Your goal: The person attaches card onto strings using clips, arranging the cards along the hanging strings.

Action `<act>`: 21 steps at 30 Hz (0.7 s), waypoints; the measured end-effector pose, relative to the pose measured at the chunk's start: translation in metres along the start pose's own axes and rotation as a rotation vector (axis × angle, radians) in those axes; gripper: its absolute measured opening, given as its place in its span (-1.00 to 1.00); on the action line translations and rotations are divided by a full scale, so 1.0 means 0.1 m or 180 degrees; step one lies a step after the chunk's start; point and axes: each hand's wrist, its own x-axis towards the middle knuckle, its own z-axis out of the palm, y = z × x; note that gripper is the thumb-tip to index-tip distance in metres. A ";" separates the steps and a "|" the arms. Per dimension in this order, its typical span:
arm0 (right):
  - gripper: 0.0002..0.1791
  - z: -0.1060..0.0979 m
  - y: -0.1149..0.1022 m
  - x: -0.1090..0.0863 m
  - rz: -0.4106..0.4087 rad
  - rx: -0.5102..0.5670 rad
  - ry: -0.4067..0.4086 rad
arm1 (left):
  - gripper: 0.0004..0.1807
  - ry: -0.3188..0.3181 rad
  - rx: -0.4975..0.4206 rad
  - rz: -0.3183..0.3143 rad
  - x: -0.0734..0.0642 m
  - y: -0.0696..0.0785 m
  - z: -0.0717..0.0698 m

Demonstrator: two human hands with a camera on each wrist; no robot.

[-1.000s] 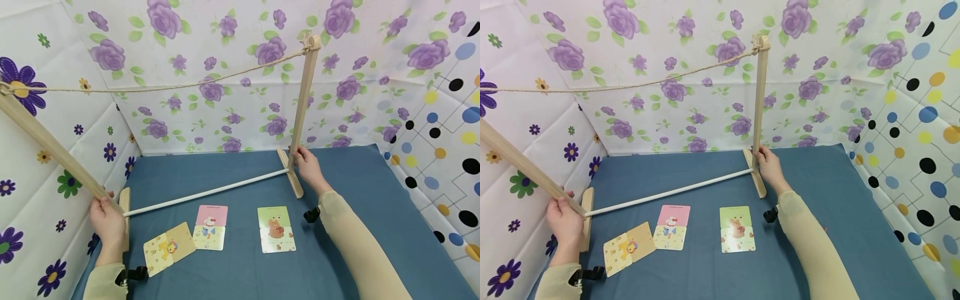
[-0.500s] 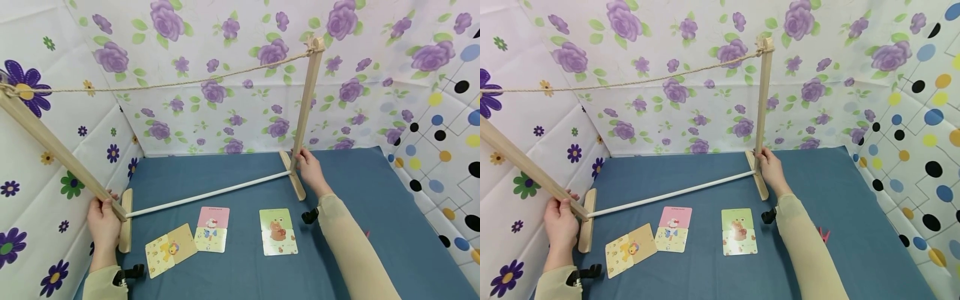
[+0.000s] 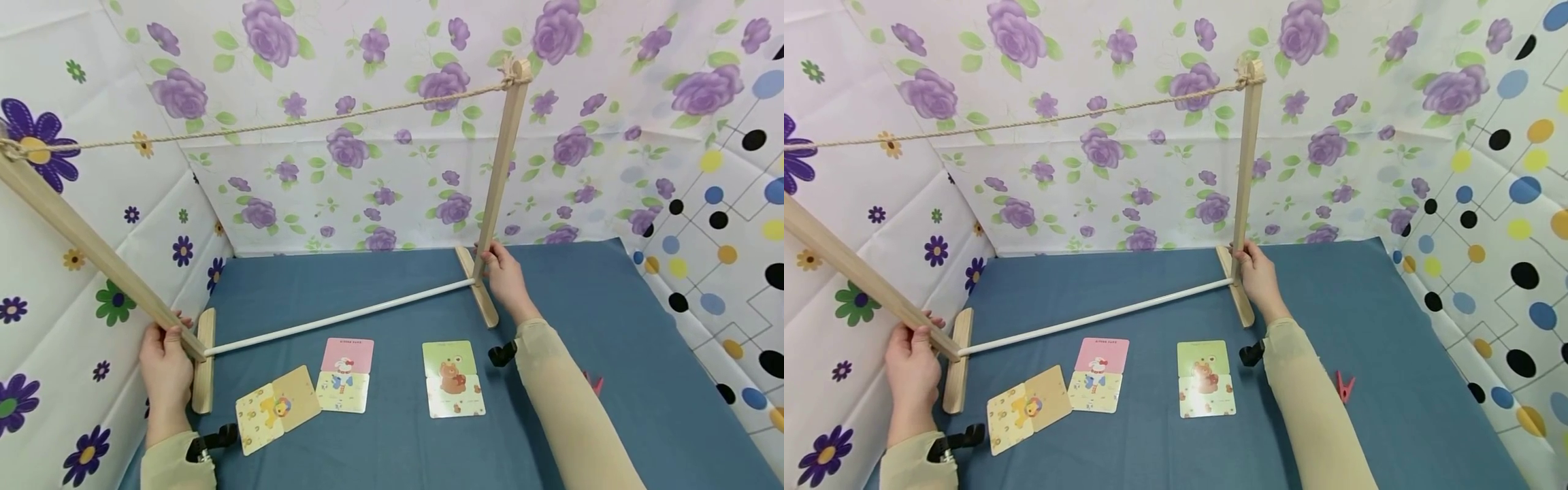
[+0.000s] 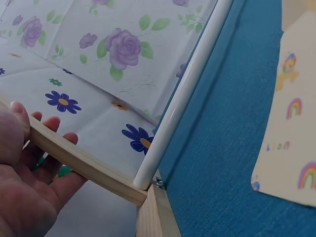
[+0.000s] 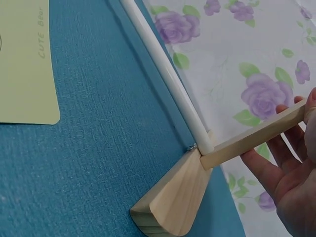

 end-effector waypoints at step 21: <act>-0.42 -0.01 -0.02 0.02 -0.0083 -0.0036 0.0019 | -0.51 0.0053 -0.0031 0.0068 0.02 0.00 0.03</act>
